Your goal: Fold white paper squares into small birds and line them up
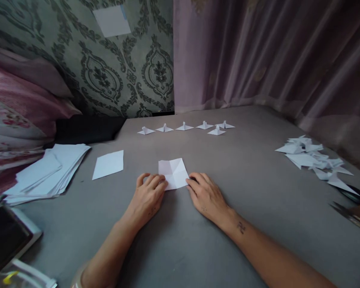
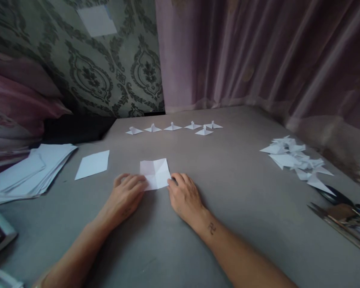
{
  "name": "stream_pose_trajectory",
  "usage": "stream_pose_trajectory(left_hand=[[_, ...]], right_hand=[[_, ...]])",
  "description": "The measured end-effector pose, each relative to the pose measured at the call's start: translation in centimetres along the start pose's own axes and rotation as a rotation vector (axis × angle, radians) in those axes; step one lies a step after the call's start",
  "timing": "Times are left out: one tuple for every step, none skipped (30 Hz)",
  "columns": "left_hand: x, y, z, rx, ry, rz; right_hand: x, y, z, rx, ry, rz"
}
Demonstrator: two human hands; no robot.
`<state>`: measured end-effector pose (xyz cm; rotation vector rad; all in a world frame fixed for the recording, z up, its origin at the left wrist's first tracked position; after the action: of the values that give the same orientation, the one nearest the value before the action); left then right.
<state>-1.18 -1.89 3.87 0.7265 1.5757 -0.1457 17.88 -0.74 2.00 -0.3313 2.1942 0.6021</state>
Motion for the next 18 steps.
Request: stream_pose_trajectory(left_hand=[[0.0,0.2,0.4,0.021,0.0,0.008],[0.1,0.4,0.7,0.035,0.005,0.021],[0.2,0.6,1.1,0.051,0.009,0.03],[0.2,0.9,1.4,0.058,0.019,0.032],[0.4,1.2,1.6,0.064,0.03,0.018],[0.5,1.5,1.7,0.069,0.045,-0.004],[0.6,1.8,1.8,0.068,0.061,-0.029],[0.8,2.0,1.9,0.067,0.075,-0.055],[0.9,2.2,1.9,0.064,0.087,-0.078],[0.9,2.4,1.9,0.058,0.096,-0.095],[1.0,2.6,2.0,0.049,0.101,-0.108],[1.0,2.7,2.0,0.036,0.101,-0.116],[1.0,2.8,2.0,0.018,0.096,-0.12],[1.0,3.0,2.0,-0.002,0.085,-0.123],[0.9,3.1,2.0,-0.022,0.068,-0.128],[0.8,3.2,2.0,-0.041,0.045,-0.139],[0.8,3.4,2.0,-0.06,0.02,-0.153],[0.7,3.5,2.0,-0.082,-0.004,-0.166]], right_hand=[[0.0,0.0,0.0,-0.001,0.005,0.003],[0.0,0.0,0.1,-0.002,0.01,0.006],[0.1,0.0,0.1,-0.003,0.014,0.006],[0.1,0.0,0.1,-0.001,0.017,0.007],[0.1,0.0,0.1,0.003,0.019,0.007],[0.1,0.1,0.1,0.007,0.021,0.007],[0.1,0.1,0.1,0.011,0.023,0.008],[0.1,0.1,0.1,0.012,0.025,0.008],[0.1,0.0,0.1,0.011,0.029,0.011],[0.1,0.0,0.1,0.008,0.035,0.013],[0.1,0.0,0.1,0.006,0.041,0.016],[0.0,0.0,0.1,0.005,0.047,0.019],[0.0,0.0,0.1,0.006,0.054,0.022],[0.0,0.1,0.1,0.009,0.06,0.025],[0.0,0.1,0.1,0.014,0.067,0.029],[0.0,0.1,0.2,0.02,0.074,0.035],[0.0,0.2,0.2,0.029,0.081,0.044],[0.1,0.3,0.3,0.041,0.088,0.054]])
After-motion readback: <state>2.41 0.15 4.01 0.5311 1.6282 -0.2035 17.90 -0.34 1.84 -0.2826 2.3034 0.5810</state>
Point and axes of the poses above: each hand's wrist, its own y-axis towards the middle knuckle, its own x-axis out of the palm, z = x × y, the point moved 3 cm from there along y, towards the middle knuckle, and after that the axes turned 13 degrees about y, right-handed, at the moved point
